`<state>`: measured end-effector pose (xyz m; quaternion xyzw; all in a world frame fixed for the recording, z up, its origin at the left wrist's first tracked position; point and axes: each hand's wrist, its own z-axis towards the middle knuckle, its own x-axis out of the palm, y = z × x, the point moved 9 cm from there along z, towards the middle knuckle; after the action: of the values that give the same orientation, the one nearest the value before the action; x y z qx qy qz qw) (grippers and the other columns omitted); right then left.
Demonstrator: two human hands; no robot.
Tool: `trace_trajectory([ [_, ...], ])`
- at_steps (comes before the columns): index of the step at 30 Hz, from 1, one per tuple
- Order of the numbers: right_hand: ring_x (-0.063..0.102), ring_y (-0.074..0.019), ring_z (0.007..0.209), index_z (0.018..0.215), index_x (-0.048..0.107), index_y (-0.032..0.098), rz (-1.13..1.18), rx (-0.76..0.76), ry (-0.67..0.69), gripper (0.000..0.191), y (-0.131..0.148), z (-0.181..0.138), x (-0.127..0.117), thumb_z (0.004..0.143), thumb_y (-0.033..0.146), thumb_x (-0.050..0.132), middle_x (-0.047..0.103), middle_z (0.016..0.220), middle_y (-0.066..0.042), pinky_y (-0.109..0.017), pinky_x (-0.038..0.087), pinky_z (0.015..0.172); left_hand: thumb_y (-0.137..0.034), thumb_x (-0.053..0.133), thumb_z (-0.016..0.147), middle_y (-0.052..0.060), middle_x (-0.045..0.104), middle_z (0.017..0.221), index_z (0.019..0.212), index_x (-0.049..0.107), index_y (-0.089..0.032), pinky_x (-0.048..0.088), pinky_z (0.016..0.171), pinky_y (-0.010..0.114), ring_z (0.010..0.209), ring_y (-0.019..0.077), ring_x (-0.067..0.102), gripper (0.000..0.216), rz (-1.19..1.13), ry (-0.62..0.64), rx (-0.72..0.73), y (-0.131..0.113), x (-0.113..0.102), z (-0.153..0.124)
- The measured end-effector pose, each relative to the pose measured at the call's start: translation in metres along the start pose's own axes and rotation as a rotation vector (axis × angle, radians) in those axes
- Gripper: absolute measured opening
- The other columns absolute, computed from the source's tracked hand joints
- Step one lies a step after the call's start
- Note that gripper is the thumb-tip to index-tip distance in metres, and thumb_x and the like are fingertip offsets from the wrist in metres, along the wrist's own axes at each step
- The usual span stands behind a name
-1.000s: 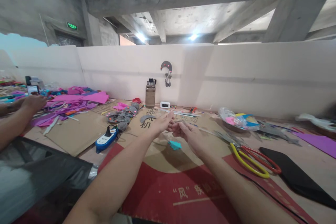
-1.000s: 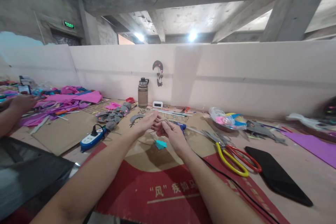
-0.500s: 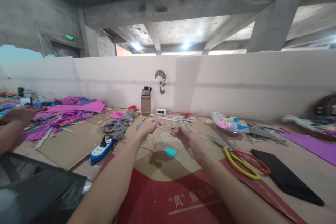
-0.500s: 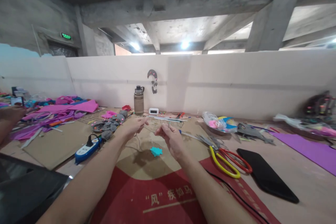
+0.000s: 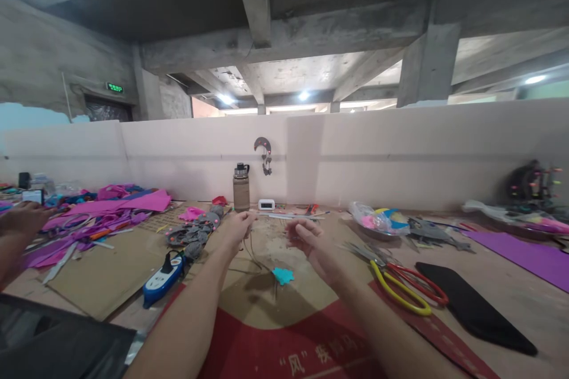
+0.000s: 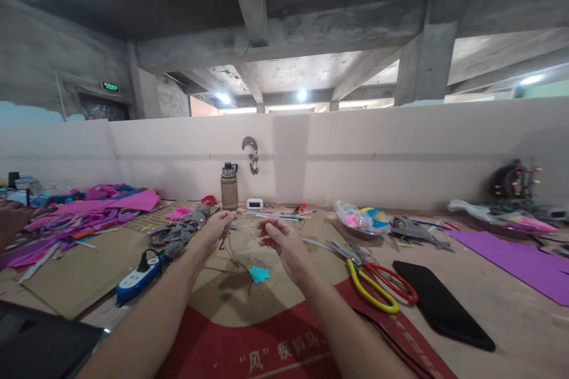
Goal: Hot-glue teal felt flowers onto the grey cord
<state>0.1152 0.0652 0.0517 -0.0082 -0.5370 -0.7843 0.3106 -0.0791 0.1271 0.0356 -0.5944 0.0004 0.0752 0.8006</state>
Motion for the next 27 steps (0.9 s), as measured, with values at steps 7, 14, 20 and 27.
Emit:
trace_trajectory([
  [7,0.056,-0.0138,0.072,0.108,0.053,0.022,-0.396,0.144,-0.021,0.047,-0.050,-0.003,0.008,0.064,0.032,0.068,0.059,0.101,-0.007,-0.023,0.043,0.052,-0.046,0.067,0.067,-0.003,0.053,0.059,0.085,0.061,-0.015,0.023,0.044,0.020,0.045,0.0053,0.037,0.037,-0.020,0.478,0.044,-0.023,0.068,-0.031],
  [14,0.045,-0.0080,0.045,0.070,0.058,0.016,-0.519,0.196,0.008,0.025,-0.056,-0.004,0.005,0.072,0.041,0.058,0.056,0.057,0.002,-0.022,0.032,0.044,-0.039,0.070,0.064,-0.003,0.054,0.063,0.084,0.063,-0.014,0.023,0.045,0.021,0.048,0.0052,0.033,0.032,0.008,0.426,0.060,-0.027,0.064,-0.033],
  [20,0.044,-0.0078,0.045,0.079,0.063,0.016,-0.406,0.155,-0.017,0.039,-0.040,-0.003,0.002,0.072,0.054,0.056,0.057,0.058,0.002,-0.022,0.031,0.044,-0.049,0.065,0.067,-0.008,0.037,0.053,0.075,0.058,-0.015,0.015,0.042,0.022,0.042,0.0044,0.024,0.035,-0.054,0.227,0.083,-0.020,0.037,-0.016],
  [27,0.045,-0.0073,0.048,0.086,0.065,0.016,-0.326,0.218,0.132,0.033,-0.036,-0.012,0.017,0.069,0.045,0.067,0.056,0.058,0.002,-0.022,0.031,0.047,-0.050,0.068,0.063,-0.009,0.030,0.049,0.075,0.060,-0.016,0.012,0.041,0.021,0.041,0.0043,0.020,0.038,-0.141,0.026,0.023,-0.007,0.013,-0.008],
])
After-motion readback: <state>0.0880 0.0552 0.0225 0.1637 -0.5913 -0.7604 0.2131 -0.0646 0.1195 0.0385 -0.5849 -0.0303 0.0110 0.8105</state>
